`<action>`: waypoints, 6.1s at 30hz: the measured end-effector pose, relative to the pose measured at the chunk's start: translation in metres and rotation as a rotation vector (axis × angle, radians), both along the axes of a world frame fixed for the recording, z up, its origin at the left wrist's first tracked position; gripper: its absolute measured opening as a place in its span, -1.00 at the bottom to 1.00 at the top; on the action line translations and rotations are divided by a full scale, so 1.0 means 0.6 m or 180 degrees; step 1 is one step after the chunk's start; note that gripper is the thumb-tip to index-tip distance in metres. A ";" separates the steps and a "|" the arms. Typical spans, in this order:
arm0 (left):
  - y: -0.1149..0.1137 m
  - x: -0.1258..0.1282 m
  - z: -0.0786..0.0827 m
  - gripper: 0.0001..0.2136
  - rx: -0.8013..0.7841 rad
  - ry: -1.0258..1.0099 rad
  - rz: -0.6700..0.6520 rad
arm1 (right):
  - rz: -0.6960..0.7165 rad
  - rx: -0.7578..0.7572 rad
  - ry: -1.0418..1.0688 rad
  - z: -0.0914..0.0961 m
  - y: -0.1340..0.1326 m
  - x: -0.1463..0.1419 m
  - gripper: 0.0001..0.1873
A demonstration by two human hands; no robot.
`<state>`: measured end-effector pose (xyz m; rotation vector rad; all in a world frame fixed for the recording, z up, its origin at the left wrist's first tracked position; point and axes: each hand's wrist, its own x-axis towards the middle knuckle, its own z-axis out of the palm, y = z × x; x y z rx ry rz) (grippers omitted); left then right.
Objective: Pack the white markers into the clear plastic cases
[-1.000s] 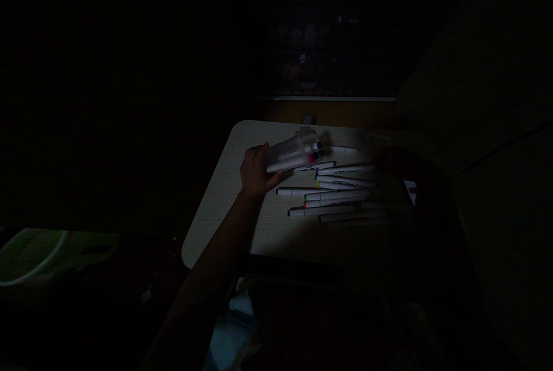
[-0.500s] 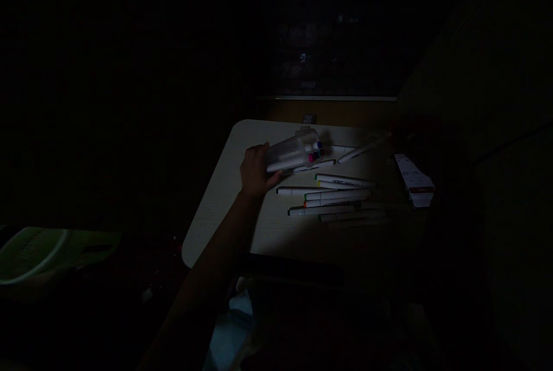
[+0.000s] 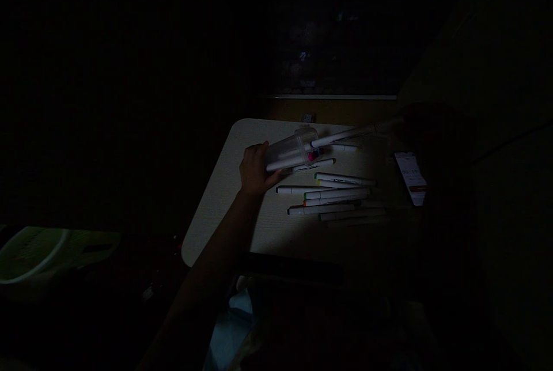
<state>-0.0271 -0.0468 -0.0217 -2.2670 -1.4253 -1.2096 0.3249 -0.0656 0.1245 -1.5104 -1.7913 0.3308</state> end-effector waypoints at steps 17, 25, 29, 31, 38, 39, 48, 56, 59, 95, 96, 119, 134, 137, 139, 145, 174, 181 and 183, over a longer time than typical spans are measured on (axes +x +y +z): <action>0.002 -0.001 -0.003 -0.22 -0.0013 0.0011 -0.0039 | 0.1121 0.0479 0.0063 -0.045 -0.017 -0.100 -0.84; 0.003 -0.001 -0.003 -0.24 0.0020 0.0025 -0.0059 | 0.0973 0.0313 -0.0027 -0.046 -0.014 -0.096 -0.83; 0.002 -0.001 -0.002 -0.21 -0.0078 -0.0029 -0.0016 | 0.0929 0.0252 -0.0060 -0.044 -0.015 -0.094 -0.82; 0.002 0.000 -0.002 -0.21 0.0000 -0.0031 -0.0034 | 0.0884 0.0190 -0.0083 -0.042 -0.016 -0.093 -0.81; 0.002 0.001 -0.003 -0.22 0.0048 -0.0026 0.0017 | 0.0973 -0.0101 -0.0080 -0.058 0.000 -0.073 -0.78; 0.002 0.001 -0.003 -0.22 0.0035 -0.0032 0.0011 | 0.0996 -0.0213 -0.0172 -0.065 0.005 -0.067 -0.77; 0.003 0.000 -0.001 -0.21 -0.0061 -0.0089 -0.0040 | 0.0952 -0.1730 -0.1303 -0.120 0.030 -0.036 -0.65; 0.003 -0.001 -0.004 -0.19 -0.0090 -0.0080 -0.0013 | 0.1049 -0.1897 -0.1412 -0.138 0.040 -0.043 -0.70; 0.002 -0.001 -0.003 -0.20 -0.0079 -0.0064 0.0031 | 0.1149 -0.1879 -0.1451 -0.152 0.047 -0.048 -0.71; 0.002 0.000 0.000 -0.24 0.0212 0.0001 -0.0054 | 0.1484 -0.0976 -0.1636 -0.159 0.034 -0.120 -0.77; 0.003 0.000 -0.001 -0.25 0.0227 -0.0003 -0.0071 | 0.1471 -0.0971 -0.1560 -0.157 0.034 -0.119 -0.76; 0.002 0.000 -0.002 -0.25 0.0235 0.0040 -0.0027 | 0.0642 0.0585 -0.0280 -0.054 0.012 -0.033 -0.36; 0.004 -0.002 -0.004 -0.23 0.0120 -0.0021 -0.0066 | 0.0122 0.1268 0.0502 -0.015 -0.026 -0.024 -0.46; 0.004 -0.001 -0.004 -0.23 0.0135 0.0006 -0.0046 | 0.0339 0.1263 0.0463 -0.017 -0.021 -0.033 -0.51; 0.003 0.000 -0.003 -0.23 0.0160 0.0023 -0.0001 | 0.0425 0.1411 0.0427 -0.017 -0.021 -0.046 -0.59; 0.001 0.001 0.001 -0.24 0.0086 -0.0036 0.0014 | 0.0620 0.1122 0.0945 -0.021 -0.023 -0.064 -0.57; 0.003 -0.001 0.000 -0.22 0.0045 -0.0004 -0.0052 | 0.0716 0.0242 -0.0064 -0.043 -0.031 -0.121 -0.77; 0.003 0.000 -0.002 -0.20 -0.0014 -0.0082 -0.0001 | 0.0851 0.0400 0.0172 -0.050 -0.028 -0.121 -0.81; 0.003 -0.001 -0.002 -0.22 0.0046 -0.0049 -0.0026 | 0.0831 0.0419 0.0156 -0.053 -0.027 -0.120 -0.82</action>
